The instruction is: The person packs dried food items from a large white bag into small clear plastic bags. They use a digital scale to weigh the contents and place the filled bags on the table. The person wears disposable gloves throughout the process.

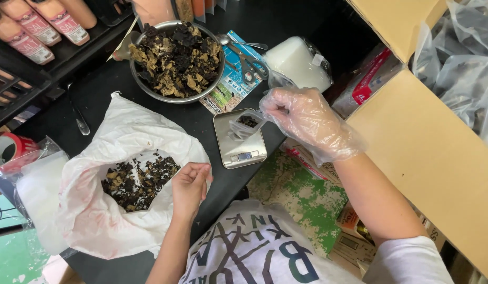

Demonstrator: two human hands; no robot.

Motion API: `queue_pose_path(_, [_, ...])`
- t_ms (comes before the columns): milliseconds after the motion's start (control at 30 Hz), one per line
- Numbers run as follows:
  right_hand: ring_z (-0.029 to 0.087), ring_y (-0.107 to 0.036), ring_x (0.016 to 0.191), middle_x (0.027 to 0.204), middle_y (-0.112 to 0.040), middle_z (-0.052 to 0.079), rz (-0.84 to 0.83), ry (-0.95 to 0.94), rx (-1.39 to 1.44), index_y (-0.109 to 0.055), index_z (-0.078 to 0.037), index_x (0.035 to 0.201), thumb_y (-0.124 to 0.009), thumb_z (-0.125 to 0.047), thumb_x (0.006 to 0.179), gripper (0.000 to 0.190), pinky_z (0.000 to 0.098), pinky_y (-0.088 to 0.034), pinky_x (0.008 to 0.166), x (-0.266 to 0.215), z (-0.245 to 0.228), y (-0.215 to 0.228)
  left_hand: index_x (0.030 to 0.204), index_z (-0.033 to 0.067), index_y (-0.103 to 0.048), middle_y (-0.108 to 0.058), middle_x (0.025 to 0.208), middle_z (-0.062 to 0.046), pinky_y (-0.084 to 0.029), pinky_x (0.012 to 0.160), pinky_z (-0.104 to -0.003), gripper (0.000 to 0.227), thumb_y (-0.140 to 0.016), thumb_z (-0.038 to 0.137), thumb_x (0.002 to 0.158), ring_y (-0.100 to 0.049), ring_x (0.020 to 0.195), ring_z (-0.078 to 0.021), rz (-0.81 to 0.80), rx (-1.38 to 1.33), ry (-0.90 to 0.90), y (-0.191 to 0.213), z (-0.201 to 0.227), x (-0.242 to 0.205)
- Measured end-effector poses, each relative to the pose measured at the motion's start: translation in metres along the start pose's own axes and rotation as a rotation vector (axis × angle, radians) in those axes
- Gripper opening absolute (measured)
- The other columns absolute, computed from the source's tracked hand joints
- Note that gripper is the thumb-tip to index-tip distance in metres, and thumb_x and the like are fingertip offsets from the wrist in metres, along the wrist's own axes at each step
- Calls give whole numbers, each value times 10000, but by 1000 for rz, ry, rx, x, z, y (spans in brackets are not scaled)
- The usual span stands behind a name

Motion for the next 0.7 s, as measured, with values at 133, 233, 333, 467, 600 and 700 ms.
queue_pose_path(133, [270, -689, 685, 708, -665, 86, -23, 34, -3, -662, -115, 806, -769, -78, 866, 129, 378, -563, 620, -2, -2, -4, 680, -9, -593, -365, 303, -73, -223, 252, -206, 329, -672, 99, 981, -287, 195, -116, -17, 1, 14, 8, -23, 6])
queue_pose_path(233, [283, -685, 694, 713, -656, 101, -40, 48, 19, -658, -100, 815, -758, -75, 884, 123, 375, -555, 614, -2, 1, -11, 588, -4, -527, -223, 300, -16, -198, 242, -202, 497, -553, 152, 1059, -220, 208, -97, -11, -168, 56, 8, -25, 2])
queue_pose_path(333, [295, -695, 707, 724, -659, 112, -71, 49, 17, -658, -94, 824, -748, -74, 881, 108, 384, -554, 613, 0, 0, -17, 576, -4, -508, -165, 336, 0, -167, 242, -206, 520, -547, 176, 1063, -172, 225, -88, 10, -231, 76, 12, -26, 0])
queue_pose_path(467, [297, -696, 729, 759, -676, 117, -138, -51, -49, -684, -127, 860, -726, -132, 905, 62, 390, -554, 642, 5, 10, -30, 579, 6, -496, -159, 354, 15, -167, 277, -197, 508, -539, 162, 1060, -178, 258, -74, 38, -237, 53, 20, -20, -3])
queue_pose_path(600, [325, -708, 753, 787, -689, 142, -171, -38, -74, -700, -105, 894, -692, -148, 934, 59, 397, -554, 651, 8, 16, -45, 585, 10, -498, -159, 357, 14, -169, 284, -195, 500, -532, 159, 1062, -174, 264, -77, 68, -244, 27, 30, -11, -4])
queue_pose_path(700, [344, -700, 735, 756, -673, 127, -134, 79, -357, -696, -139, 900, -661, -255, 980, 146, 439, -555, 646, 7, 36, -61, 595, 9, -502, -164, 359, 12, -164, 291, -194, 490, -536, 163, 1059, -180, 268, -73, 84, -264, 22, 37, -15, -7])
Point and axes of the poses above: each hand's wrist, its own x-axis towards the middle knuckle, its own y-axis out of the back of the hand, z = x × y, the point moved 9 cm from there along x, towards the middle knuckle
